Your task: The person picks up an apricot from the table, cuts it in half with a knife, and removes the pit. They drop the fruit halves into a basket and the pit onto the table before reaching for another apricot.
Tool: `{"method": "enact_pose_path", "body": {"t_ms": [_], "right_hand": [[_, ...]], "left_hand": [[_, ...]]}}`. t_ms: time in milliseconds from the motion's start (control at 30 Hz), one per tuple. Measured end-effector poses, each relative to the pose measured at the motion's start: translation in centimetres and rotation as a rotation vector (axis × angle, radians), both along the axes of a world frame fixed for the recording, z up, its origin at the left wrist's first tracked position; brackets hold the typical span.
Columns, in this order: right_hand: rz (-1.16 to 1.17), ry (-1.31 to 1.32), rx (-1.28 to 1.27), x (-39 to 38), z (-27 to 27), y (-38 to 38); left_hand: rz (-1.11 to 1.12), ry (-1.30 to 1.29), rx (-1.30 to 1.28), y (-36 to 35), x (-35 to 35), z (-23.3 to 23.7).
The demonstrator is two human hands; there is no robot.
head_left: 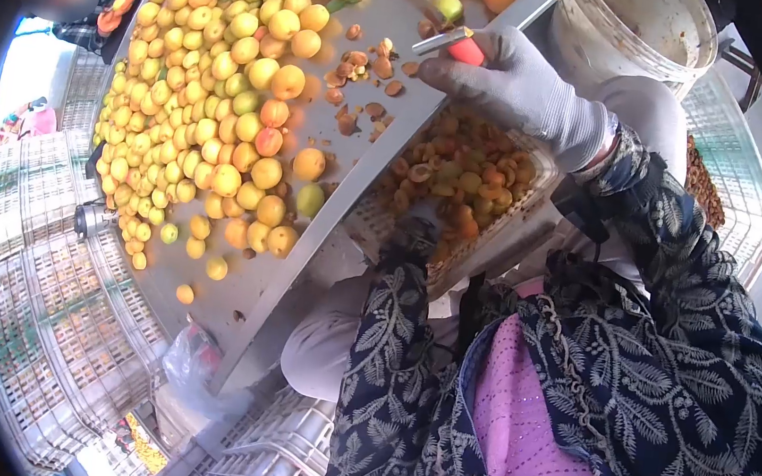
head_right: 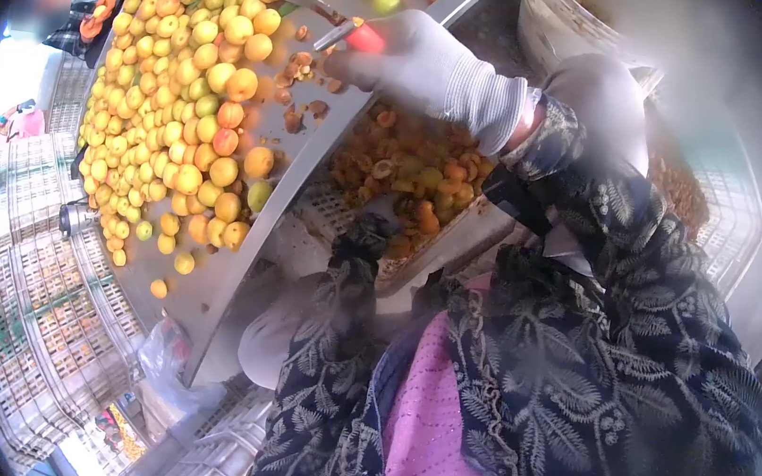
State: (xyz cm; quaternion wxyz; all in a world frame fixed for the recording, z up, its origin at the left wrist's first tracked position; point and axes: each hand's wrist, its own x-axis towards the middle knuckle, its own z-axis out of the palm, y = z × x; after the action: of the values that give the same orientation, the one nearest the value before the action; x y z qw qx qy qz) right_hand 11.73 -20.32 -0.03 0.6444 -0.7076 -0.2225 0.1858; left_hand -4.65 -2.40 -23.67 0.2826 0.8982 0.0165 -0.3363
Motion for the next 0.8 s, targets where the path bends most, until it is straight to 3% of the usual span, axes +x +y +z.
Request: {"method": "enact_pose_path", "body": {"t_ms": [100,600,700,733,800], "right_hand": [[0.033,0.028,0.018,-0.1,-0.1,-0.2],[0.021,-0.050,0.034,-0.6,-0.8,0.2],[0.007,-0.037,0.068,-0.1,-1.1,0.2],[0.010,-0.032,0.073,-0.3,-0.6,0.0],[0.010,0.039,-0.033,-0.6,0.9,-0.6]], "left_hand": [[0.088,-0.122,0.164,-0.1,-1.1,-7.2],[0.104,-0.154,-0.110,0.6,1.5,-2.0],[0.126,-0.147,-0.140,1.2,1.6,-0.1],[0.129,-0.144,-0.135,0.6,1.8,2.7],[0.312,0.151,-0.400,-1.6,2.7,11.8]]}}
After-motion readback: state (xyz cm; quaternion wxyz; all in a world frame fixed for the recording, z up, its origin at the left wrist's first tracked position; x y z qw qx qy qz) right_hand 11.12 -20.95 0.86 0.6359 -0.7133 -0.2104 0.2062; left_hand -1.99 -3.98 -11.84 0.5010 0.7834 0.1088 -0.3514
